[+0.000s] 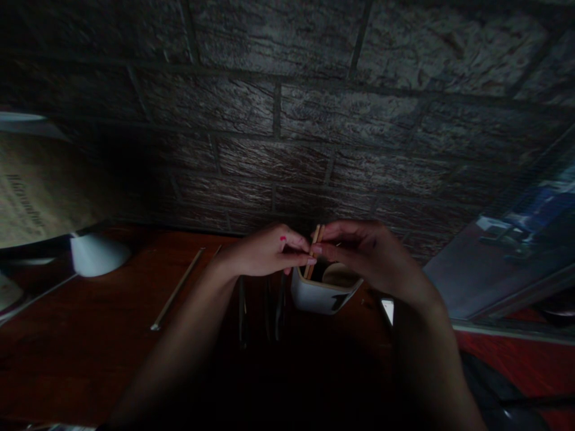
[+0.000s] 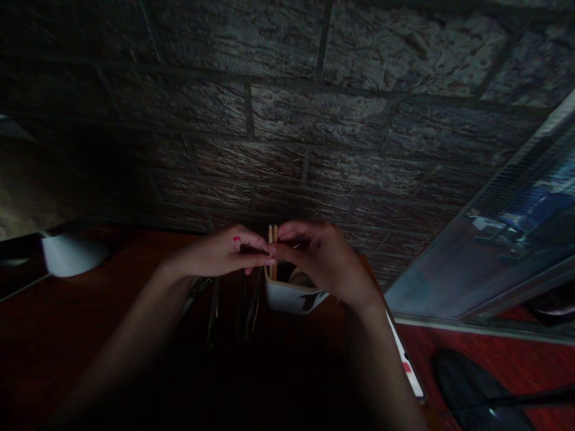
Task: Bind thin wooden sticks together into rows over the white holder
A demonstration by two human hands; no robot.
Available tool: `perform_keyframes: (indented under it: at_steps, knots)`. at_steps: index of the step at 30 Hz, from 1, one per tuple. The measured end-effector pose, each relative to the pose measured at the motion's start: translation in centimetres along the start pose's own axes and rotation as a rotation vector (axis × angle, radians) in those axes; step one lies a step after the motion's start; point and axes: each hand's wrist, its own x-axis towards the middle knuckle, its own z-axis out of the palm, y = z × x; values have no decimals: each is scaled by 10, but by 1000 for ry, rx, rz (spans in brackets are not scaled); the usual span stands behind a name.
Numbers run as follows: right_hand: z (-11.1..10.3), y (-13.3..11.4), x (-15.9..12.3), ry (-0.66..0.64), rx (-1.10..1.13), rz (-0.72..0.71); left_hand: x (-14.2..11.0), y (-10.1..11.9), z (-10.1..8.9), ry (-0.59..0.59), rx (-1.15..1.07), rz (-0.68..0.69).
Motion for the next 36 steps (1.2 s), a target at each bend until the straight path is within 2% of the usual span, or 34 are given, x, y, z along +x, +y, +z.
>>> perform_keyframes:
  at_steps: [9, 17, 36]
  knots:
    - [0, -4, -2, -2, -59, 20, 0, 2, 2, 19, -18, -16]
    - [1, 0, 0, 35, -53, -22, 1, 1, 3, -10, -42, -55]
    - [3, -7, 0, -2, -96, 35, 0, -2, 3, -20, -30, -14]
